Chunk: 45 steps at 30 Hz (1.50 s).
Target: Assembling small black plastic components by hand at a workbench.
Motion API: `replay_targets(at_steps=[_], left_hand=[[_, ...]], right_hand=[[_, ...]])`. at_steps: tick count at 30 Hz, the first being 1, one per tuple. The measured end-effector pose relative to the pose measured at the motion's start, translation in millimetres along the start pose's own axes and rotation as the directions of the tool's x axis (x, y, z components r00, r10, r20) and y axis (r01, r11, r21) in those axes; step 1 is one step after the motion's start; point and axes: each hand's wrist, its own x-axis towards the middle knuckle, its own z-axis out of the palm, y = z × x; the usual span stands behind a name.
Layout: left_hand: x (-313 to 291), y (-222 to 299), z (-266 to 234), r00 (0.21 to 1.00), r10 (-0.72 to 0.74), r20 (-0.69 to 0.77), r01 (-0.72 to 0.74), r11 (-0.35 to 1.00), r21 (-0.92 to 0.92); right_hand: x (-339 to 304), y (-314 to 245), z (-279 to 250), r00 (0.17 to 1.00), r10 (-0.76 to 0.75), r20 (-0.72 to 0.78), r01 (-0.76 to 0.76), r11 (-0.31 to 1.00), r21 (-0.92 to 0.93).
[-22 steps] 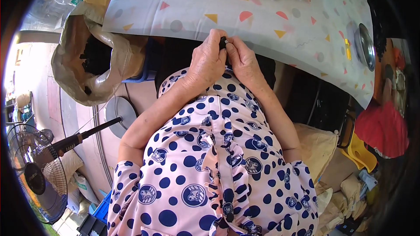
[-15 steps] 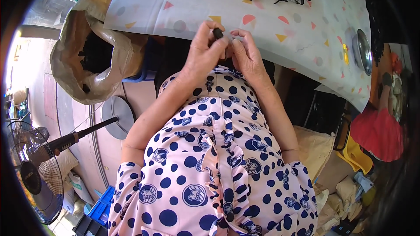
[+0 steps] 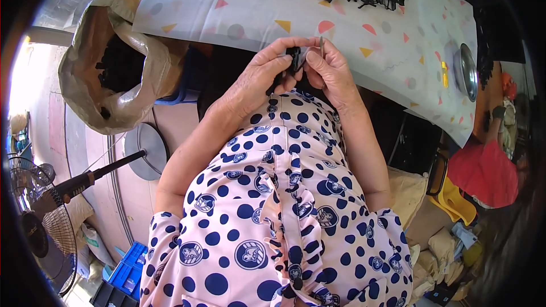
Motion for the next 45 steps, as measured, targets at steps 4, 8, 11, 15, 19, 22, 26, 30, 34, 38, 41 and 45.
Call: replay_targets(at_steps=[4,8,11,15,19,22,26,30,34,38,41,45], left_hand=[[-3,2,5,0.996,-0.072,0.053,0.071,0.997,0.022],[1,-3,5,0.997,-0.062,0.036,0.058,0.994,0.092],[4,-7,9,0.999,0.033,0.009,-0.035,0.945,0.325],[9,-18,8,0.982,0.19,0.008,-0.154,0.766,0.624],[13,-25,6,0.943,0.327,-0.058,-0.217,0.741,0.636],[15,-24,7,0.946,0.31,-0.092,-0.158,0.693,0.704],[16,-24,13,0.926,0.371,-0.072,-0.206,0.656,0.726],[15,-24,14,0.904,0.42,-0.08,-0.231,0.637,0.736],[10,-17,18,0.878,0.458,-0.142,-0.164,0.565,0.808],[8,-17,7,0.838,0.528,-0.139,-0.16,0.48,0.862],[0,-8,-6,0.846,0.518,-0.123,-0.177,0.493,0.852],[-37,58,-40,0.634,0.763,-0.127,0.057,0.117,0.991]], right_hand=[[-1,6,-12,0.982,0.136,0.132,-0.138,0.99,0.002],[-5,-5,-6,0.983,0.092,0.16,-0.09,0.996,-0.022],[-7,-4,-8,0.995,0.067,0.08,-0.06,0.995,-0.086],[-8,17,-7,0.997,-0.062,-0.055,0.051,0.981,-0.186],[-23,9,2,0.991,0.061,-0.123,-0.07,0.995,-0.067],[-24,8,14,0.993,0.027,-0.114,-0.039,0.994,-0.102],[-21,12,15,0.992,-0.018,-0.128,0.004,0.994,-0.114],[-18,11,19,0.987,0.042,-0.157,-0.049,0.998,-0.043],[-10,10,26,0.99,0.06,-0.129,-0.064,0.998,-0.025],[3,11,26,0.997,0.058,-0.053,-0.068,0.974,-0.215],[15,-1,16,0.992,0.003,0.123,0.069,0.817,-0.572],[46,-28,-24,0.895,-0.359,0.266,0.365,0.245,-0.898]])
